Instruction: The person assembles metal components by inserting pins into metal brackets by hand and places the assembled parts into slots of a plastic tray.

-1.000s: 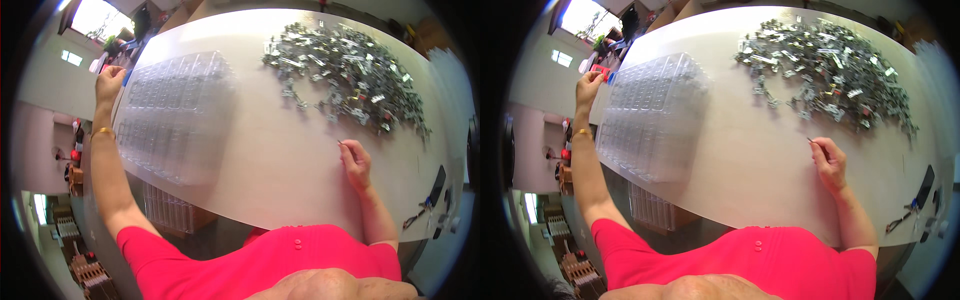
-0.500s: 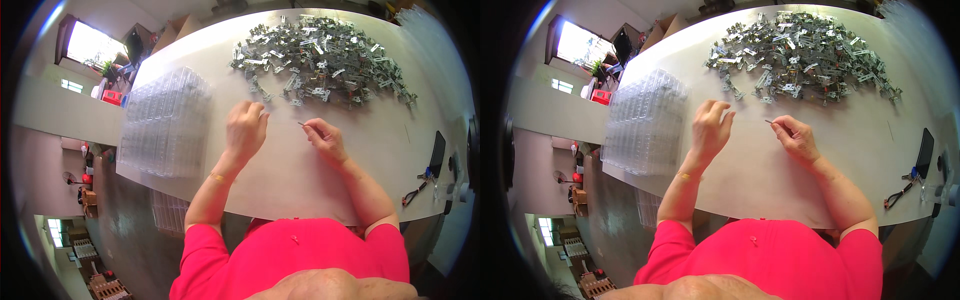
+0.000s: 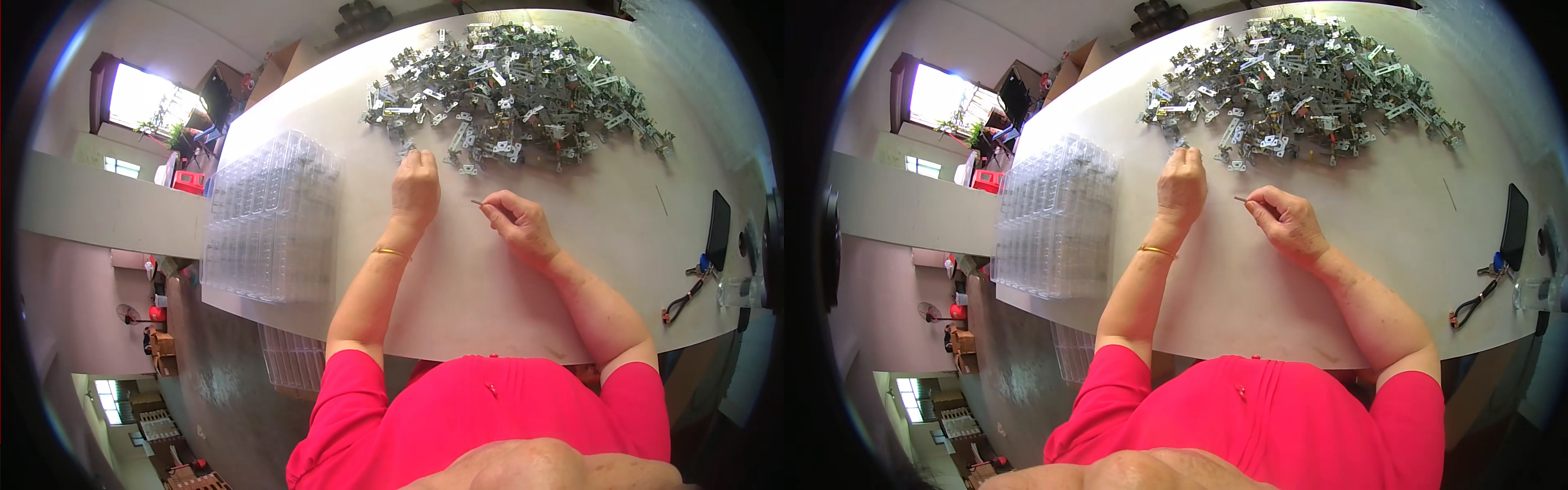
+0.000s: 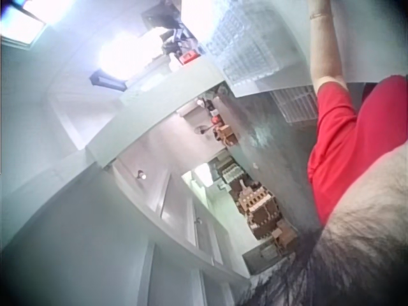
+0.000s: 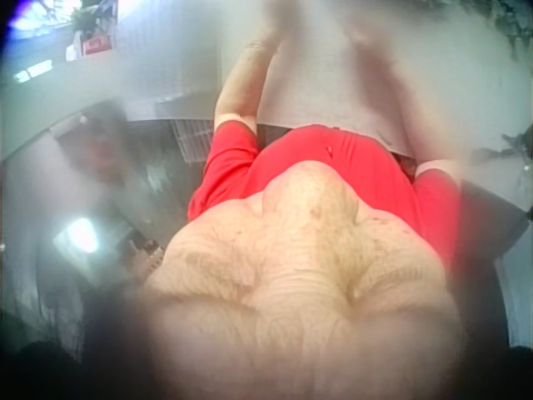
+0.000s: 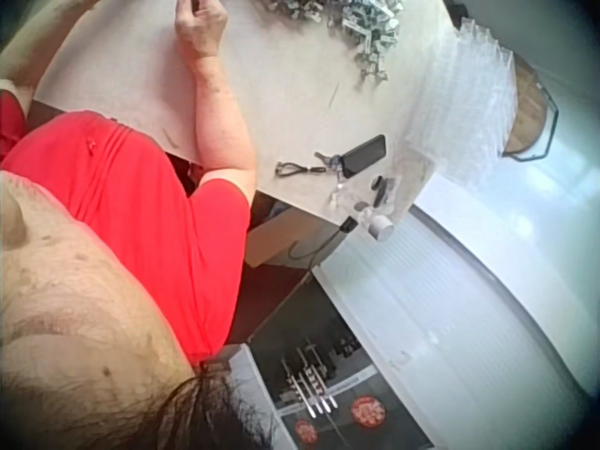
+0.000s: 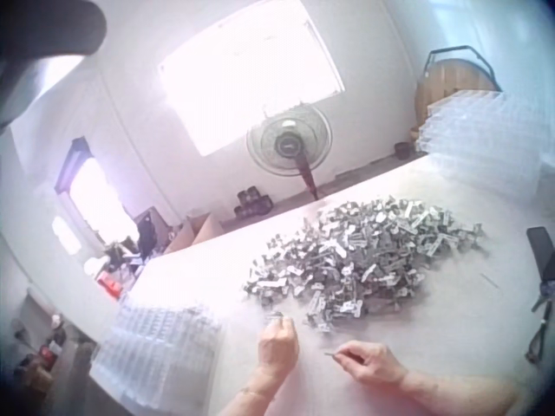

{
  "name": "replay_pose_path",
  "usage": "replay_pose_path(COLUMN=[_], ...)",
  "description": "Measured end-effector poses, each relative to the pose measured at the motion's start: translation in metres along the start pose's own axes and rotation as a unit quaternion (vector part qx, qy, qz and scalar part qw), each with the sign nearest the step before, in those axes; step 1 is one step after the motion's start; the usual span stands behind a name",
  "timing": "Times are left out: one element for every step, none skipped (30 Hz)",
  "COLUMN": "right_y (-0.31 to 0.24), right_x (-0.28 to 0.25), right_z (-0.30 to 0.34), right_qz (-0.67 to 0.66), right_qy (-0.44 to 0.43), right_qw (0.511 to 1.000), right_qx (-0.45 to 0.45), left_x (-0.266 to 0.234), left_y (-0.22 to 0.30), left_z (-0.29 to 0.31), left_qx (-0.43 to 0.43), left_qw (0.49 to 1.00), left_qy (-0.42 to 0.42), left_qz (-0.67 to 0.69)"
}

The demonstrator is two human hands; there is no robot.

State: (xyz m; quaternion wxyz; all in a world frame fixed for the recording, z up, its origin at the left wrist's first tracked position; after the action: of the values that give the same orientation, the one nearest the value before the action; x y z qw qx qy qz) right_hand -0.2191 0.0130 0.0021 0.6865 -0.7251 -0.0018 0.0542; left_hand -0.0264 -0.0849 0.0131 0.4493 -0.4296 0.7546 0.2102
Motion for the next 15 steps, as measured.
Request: replay_pose_path(right_y=[0.002, 0.004, 0.007, 0.01, 0.011, 0.011, 0.012, 0.01, 0.007, 0.005, 0.004, 0.003, 0.002, 0.002, 0.003], right_x=[0.001, 0.001, 0.001, 0.0, 0.0, -0.001, -0.002, -0.001, 0.0, 0.0, 0.0, 0.0, 0.0, 0.0, 0.0], right_z=[0.0, 0.001, 0.0, 0.0, -0.001, -0.002, -0.003, -0.004, -0.005, -0.005, -0.007, -0.007, -0.006, -0.006, -0.006], right_qz=[-0.004, -0.005, -0.017, -0.029, -0.03, -0.041, -0.052, -0.054, -0.051, -0.048, -0.048, -0.048, -0.046, -0.043, -0.043], right_qy=[0.001, 0.001, 0.005, 0.009, 0.009, 0.019, 0.029, 0.025, 0.027, 0.03, 0.027, 0.025, 0.025, 0.026, 0.027], right_qw=[1.0, 1.0, 1.0, 1.0, 0.999, 0.999, 0.998, 0.998, 0.998, 0.998, 0.998, 0.998, 0.998, 0.998, 0.998], right_qx=[0.005, 0.007, 0.006, 0.007, 0.011, 0.014, 0.019, 0.024, 0.025, 0.027, 0.027, 0.032, 0.034, 0.035, 0.038], left_x=[-0.011, -0.025, -0.042, -0.054, -0.062, -0.068, -0.068, -0.069, -0.067, -0.065, -0.061, -0.058, -0.057, -0.055, -0.053], left_y=[0.004, 0.008, 0.013, 0.016, 0.016, 0.016, 0.011, 0.008, 0.004, 0.005, 0.005, 0.006, 0.007, 0.007, 0.007], left_z=[-0.001, -0.003, -0.006, -0.008, -0.005, 0.0, 0.007, 0.018, 0.028, 0.036, 0.044, 0.051, 0.057, 0.06, 0.064], left_qx=[0.003, 0.003, -0.016, -0.036, -0.054, -0.056, -0.19, -0.317, -0.333, -0.339, -0.366, -0.392, -0.402, -0.404, -0.416], left_qw=[0.999, 0.999, 0.996, 0.988, 0.973, 0.973, 0.902, 0.772, 0.729, 0.727, 0.698, 0.668, 0.662, 0.661, 0.66], left_qy=[0.033, 0.03, 0.056, 0.08, 0.129, 0.124, 0.059, -0.007, -0.022, -0.025, -0.035, -0.044, -0.047, -0.049, -0.051], left_qz=[0.01, 0.011, 0.07, 0.13, 0.185, 0.188, 0.384, 0.551, 0.598, 0.597, 0.615, 0.631, 0.63, 0.631, 0.623])
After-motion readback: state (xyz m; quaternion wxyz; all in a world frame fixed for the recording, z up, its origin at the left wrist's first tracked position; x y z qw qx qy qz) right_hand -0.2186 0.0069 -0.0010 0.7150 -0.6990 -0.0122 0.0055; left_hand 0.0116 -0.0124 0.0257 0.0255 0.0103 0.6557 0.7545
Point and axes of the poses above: each hand's wrist, its own z-axis away from the middle knuckle, its own x-axis out of the palm, y = z × x, the point moved 2 cm from there along -z, towards the middle knuckle, and after that the axes turned 5 degrees about x, right-handed, at the moved point
